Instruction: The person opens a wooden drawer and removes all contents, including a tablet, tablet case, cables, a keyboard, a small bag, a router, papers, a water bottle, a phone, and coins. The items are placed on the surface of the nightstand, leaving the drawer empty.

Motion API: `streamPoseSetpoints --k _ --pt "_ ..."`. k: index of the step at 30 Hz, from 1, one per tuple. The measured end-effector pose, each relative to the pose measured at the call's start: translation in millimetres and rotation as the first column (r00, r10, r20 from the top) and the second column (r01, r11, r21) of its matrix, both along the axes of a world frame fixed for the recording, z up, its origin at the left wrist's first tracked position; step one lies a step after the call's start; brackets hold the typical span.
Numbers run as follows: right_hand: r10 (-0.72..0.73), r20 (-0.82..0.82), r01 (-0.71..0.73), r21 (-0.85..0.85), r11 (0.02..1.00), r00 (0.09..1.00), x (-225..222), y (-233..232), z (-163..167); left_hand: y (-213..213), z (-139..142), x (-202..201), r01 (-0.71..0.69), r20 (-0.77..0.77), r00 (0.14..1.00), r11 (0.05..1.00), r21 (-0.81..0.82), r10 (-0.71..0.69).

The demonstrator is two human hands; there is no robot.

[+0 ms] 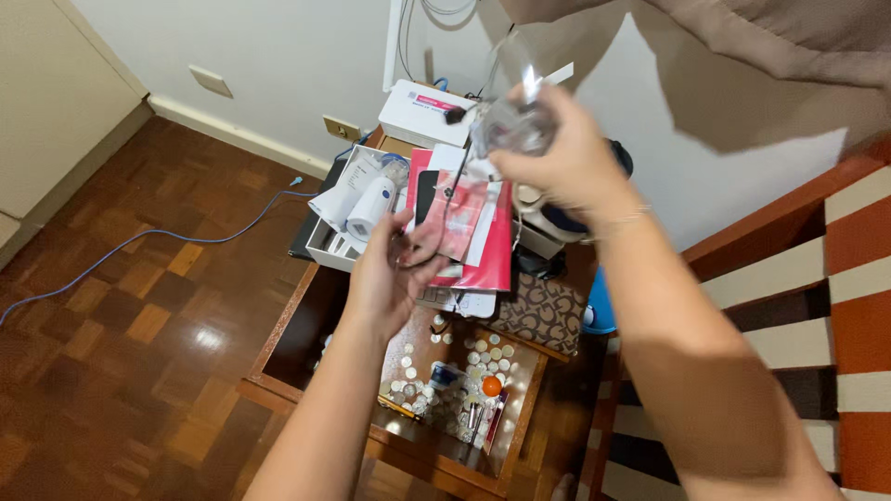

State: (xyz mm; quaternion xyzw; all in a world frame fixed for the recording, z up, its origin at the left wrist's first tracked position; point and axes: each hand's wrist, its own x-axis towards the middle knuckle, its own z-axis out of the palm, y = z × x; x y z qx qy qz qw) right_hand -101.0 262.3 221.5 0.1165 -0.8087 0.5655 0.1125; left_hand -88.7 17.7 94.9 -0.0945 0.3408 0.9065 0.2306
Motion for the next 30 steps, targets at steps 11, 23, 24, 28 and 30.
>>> streamPoseSetpoints --k 11,23,24,28,30 --pt "-0.204 0.349 0.122 0.242 0.963 0.915 -39.5 -0.4 -104.1 4.7 -41.8 7.1 -0.388 -0.499 0.864 0.727 -0.566 0.073" --pt "-0.316 0.052 0.168 0.760 0.628 0.947 -25.4 -14.1 -85.9 0.1 -32.5 20.6 -0.464 -0.566 0.822 0.494 -0.735 -0.070" --pt "-0.314 0.068 0.149 0.772 0.618 0.947 -25.0 -13.7 -83.5 -2.8 -32.5 22.6 -0.444 -0.544 0.837 0.507 -0.739 -0.060" --pt "-0.285 -0.003 0.180 0.783 0.596 0.959 -19.0 -16.9 -77.0 -14.6 -30.1 28.3 -0.532 -0.600 0.794 0.368 -0.763 -0.095" --pt "-0.246 -0.079 0.215 0.776 0.594 0.966 -14.5 -19.8 -74.1 -19.5 -28.6 28.3 -0.570 -0.637 0.768 0.380 -0.729 -0.069"
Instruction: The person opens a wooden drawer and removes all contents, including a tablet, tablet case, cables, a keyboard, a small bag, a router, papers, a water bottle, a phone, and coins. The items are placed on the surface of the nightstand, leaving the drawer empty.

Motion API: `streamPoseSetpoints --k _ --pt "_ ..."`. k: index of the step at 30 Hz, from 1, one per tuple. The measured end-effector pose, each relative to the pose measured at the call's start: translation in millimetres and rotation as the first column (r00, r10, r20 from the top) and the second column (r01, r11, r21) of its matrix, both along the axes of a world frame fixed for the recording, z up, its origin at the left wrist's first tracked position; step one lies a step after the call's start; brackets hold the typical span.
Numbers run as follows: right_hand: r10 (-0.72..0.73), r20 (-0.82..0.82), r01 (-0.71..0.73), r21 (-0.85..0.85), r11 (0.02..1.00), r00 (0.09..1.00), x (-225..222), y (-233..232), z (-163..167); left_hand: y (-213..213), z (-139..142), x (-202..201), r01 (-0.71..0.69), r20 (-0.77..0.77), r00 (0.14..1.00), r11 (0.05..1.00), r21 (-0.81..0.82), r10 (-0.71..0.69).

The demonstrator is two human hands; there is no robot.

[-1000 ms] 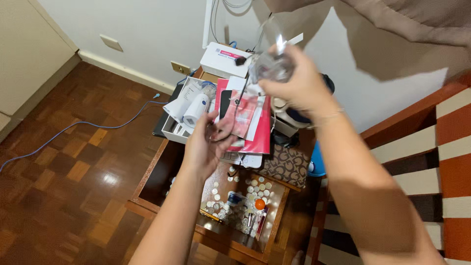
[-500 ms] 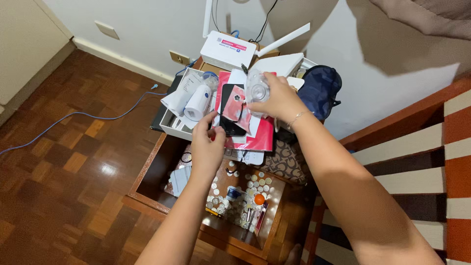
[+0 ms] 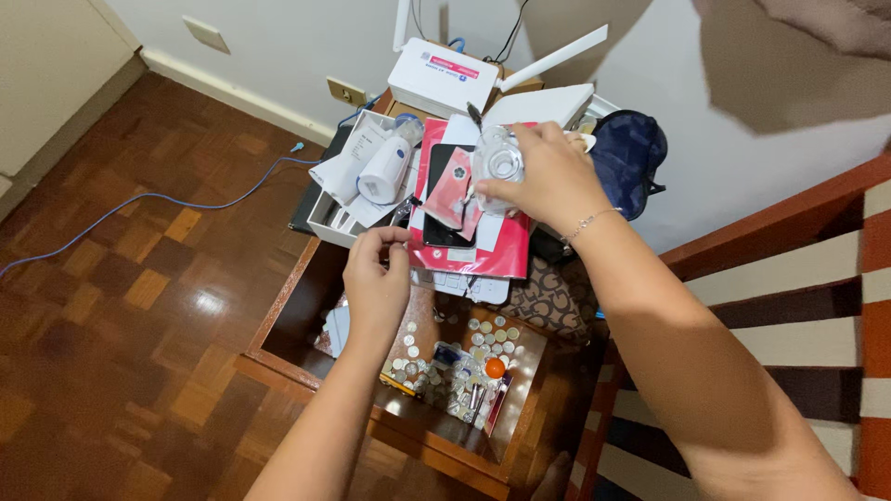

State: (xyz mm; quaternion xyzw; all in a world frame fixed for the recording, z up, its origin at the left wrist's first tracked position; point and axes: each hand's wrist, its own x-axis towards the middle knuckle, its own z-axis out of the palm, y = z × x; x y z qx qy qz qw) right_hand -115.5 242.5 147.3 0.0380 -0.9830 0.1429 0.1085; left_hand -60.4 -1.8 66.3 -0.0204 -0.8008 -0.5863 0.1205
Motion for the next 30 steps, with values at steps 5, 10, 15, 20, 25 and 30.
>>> streamPoseSetpoints --k 5,10,15,20,25,30 --pt "0.045 -0.146 -0.043 0.019 0.999 0.988 10.1 -7.7 6.3 -11.9 -3.4 -0.2 -0.045 0.020 0.999 0.997 0.061 0.043" --pt "0.100 -0.424 -0.165 -0.119 0.979 0.900 43.3 -23.8 8.9 -34.2 -19.2 6.9 -0.095 -0.052 0.994 0.993 0.067 0.098" --pt "0.212 -0.491 -0.386 -0.285 0.877 0.845 101.3 -70.5 -3.5 -60.2 -28.8 -5.5 -0.246 -0.051 0.968 0.969 0.031 0.247" --pt "0.238 -0.447 -0.406 -0.327 0.854 0.862 107.0 -93.6 -43.1 -67.7 -27.5 -50.3 -0.307 -0.086 0.948 0.952 0.001 0.306" --pt "0.482 0.149 -0.406 -0.360 0.840 0.864 132.6 -85.6 -164.1 -72.1 -68.1 -30.9 -0.367 -0.007 0.930 0.930 -0.004 0.367" --pt "0.426 0.442 -0.254 -0.396 0.883 0.790 160.9 -73.3 -314.6 -112.3 -141.3 19.6 -0.001 0.288 0.931 0.791 -0.612 0.225"
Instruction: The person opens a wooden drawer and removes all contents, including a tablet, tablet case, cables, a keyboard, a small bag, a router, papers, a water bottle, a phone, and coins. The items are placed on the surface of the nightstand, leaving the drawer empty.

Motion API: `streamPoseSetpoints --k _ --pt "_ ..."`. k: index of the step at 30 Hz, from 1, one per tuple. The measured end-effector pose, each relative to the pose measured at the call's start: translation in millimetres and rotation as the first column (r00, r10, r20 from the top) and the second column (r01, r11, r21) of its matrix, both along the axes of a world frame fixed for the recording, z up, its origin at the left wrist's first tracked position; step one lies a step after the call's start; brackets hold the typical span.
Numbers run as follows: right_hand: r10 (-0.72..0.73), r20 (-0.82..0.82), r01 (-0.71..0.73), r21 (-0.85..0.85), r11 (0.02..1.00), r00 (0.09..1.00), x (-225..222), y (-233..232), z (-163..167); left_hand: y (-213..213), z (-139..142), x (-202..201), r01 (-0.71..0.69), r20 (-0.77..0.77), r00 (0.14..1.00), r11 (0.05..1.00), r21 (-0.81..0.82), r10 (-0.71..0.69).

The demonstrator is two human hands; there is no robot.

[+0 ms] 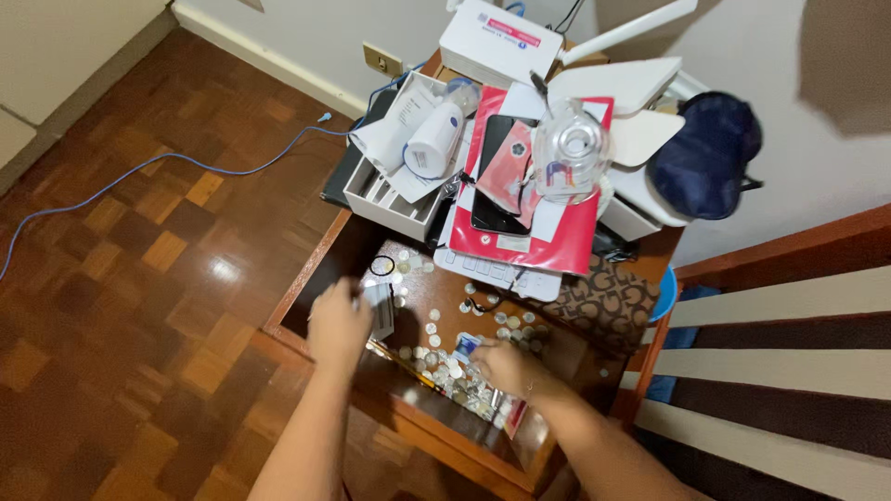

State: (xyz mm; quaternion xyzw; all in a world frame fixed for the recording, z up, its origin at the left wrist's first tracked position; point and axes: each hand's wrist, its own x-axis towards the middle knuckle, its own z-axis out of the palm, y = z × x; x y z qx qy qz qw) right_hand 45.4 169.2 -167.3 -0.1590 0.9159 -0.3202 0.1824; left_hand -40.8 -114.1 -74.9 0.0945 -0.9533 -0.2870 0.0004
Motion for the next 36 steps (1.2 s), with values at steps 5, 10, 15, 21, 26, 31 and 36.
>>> streamPoseSetpoints --k 5,10,15,21,26,31,36 --pt "-0.145 -0.070 0.144 -0.016 0.989 0.987 -26.3 -46.6 -94.9 -29.4 -59.0 22.1 0.157 -0.067 0.984 0.981 -0.112 -0.165" --pt "-0.511 0.132 0.491 0.159 0.857 0.849 -97.3 -134.8 -148.4 -31.3 -85.2 16.6 0.193 -0.088 0.974 0.970 -0.146 -0.207" --pt "-0.659 0.385 0.705 0.030 0.709 0.646 -108.7 -181.9 -169.9 -33.3 -81.8 25.1 0.130 -0.112 0.984 0.987 -0.091 -0.140" --pt "-0.360 0.543 0.635 -0.491 0.596 0.758 -67.8 -128.5 -84.8 -31.6 -72.4 27.8 0.069 -0.255 0.964 0.997 -0.026 -0.073" --pt "-0.244 0.220 0.327 -0.561 0.761 0.945 -14.1 -72.6 102.4 -30.7 -64.5 29.3 0.058 -0.218 0.974 0.998 -0.017 -0.060" --pt "-0.619 -0.290 0.481 -0.426 0.766 0.730 -36.6 -18.6 249.5 -26.0 -65.4 30.6 0.112 0.023 0.994 0.988 -0.109 -0.111" --pt "-0.783 0.032 0.536 -0.746 0.395 0.621 -113.0 9.8 300.6 -21.8 -69.9 34.6 0.165 0.046 0.986 0.975 -0.151 -0.160"
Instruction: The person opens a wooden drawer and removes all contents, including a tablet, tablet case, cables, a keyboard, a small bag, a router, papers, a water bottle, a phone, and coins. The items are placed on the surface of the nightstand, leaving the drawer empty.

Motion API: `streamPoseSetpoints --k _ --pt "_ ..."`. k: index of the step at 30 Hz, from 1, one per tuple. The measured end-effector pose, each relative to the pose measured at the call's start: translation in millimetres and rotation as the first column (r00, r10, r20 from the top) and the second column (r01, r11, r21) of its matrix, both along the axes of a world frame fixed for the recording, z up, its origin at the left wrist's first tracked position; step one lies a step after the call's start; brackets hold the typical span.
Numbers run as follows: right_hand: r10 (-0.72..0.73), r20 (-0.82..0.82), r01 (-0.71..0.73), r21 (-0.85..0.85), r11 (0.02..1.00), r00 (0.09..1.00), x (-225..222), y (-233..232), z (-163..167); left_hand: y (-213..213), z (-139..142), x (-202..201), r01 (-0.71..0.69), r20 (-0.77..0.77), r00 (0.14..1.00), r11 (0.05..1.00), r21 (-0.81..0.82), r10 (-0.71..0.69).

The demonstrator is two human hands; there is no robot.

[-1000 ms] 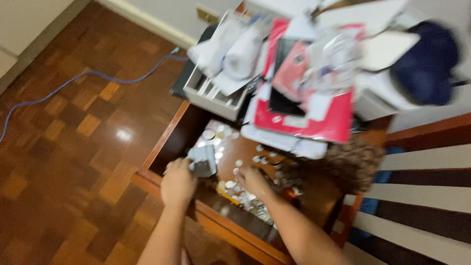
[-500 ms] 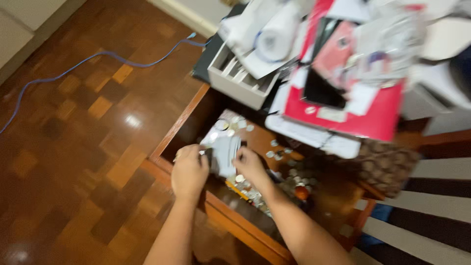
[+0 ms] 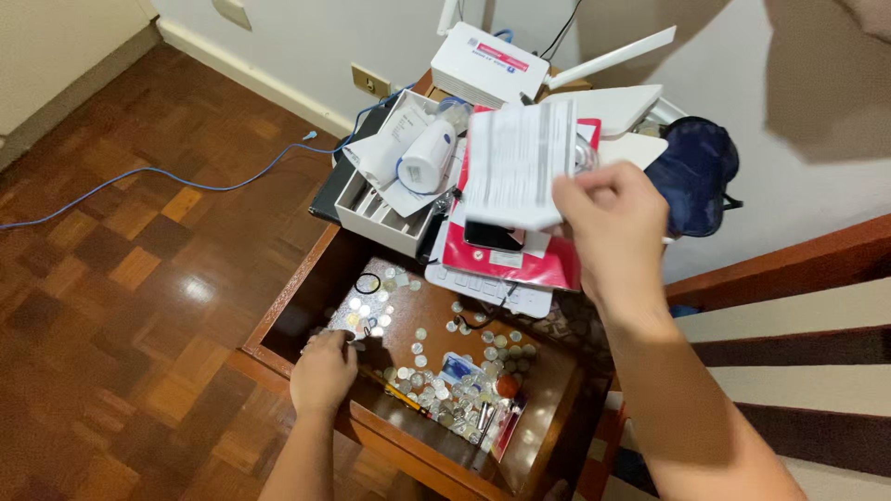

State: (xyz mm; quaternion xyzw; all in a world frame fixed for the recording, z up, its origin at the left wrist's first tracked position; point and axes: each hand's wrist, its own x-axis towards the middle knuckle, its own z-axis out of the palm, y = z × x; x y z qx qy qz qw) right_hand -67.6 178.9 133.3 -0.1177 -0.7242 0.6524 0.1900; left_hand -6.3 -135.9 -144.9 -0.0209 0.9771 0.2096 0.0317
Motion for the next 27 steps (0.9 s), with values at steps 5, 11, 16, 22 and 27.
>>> streamPoseSetpoints --k 5,11,16,22,27 --pt "-0.068 0.238 0.040 0.122 0.992 0.969 -20.4 -0.4 -2.1 0.1 -0.5 1.5 0.012 -0.002 1.000 0.999 -0.030 -0.012" --pt "-0.113 -0.125 0.162 0.877 0.453 0.986 -12.8 -0.1 -0.4 -0.2 1.9 2.1 0.004 -0.055 0.998 1.000 0.024 -0.002" --pt "0.047 -0.229 0.129 0.693 0.710 0.972 41.9 -14.4 -0.2 -0.3 6.2 2.6 0.002 -0.039 0.999 1.000 0.030 -0.001" --pt "0.489 0.122 -0.446 0.638 0.628 0.864 110.7 -63.0 -126.8 1.0 6.7 -1.7 0.010 0.021 1.000 0.999 -0.052 -0.008" --pt "0.245 0.424 -0.485 0.672 0.560 0.872 52.6 -71.8 -318.3 -1.1 -1.7 -8.6 0.152 0.228 0.967 0.976 -0.158 -0.114"
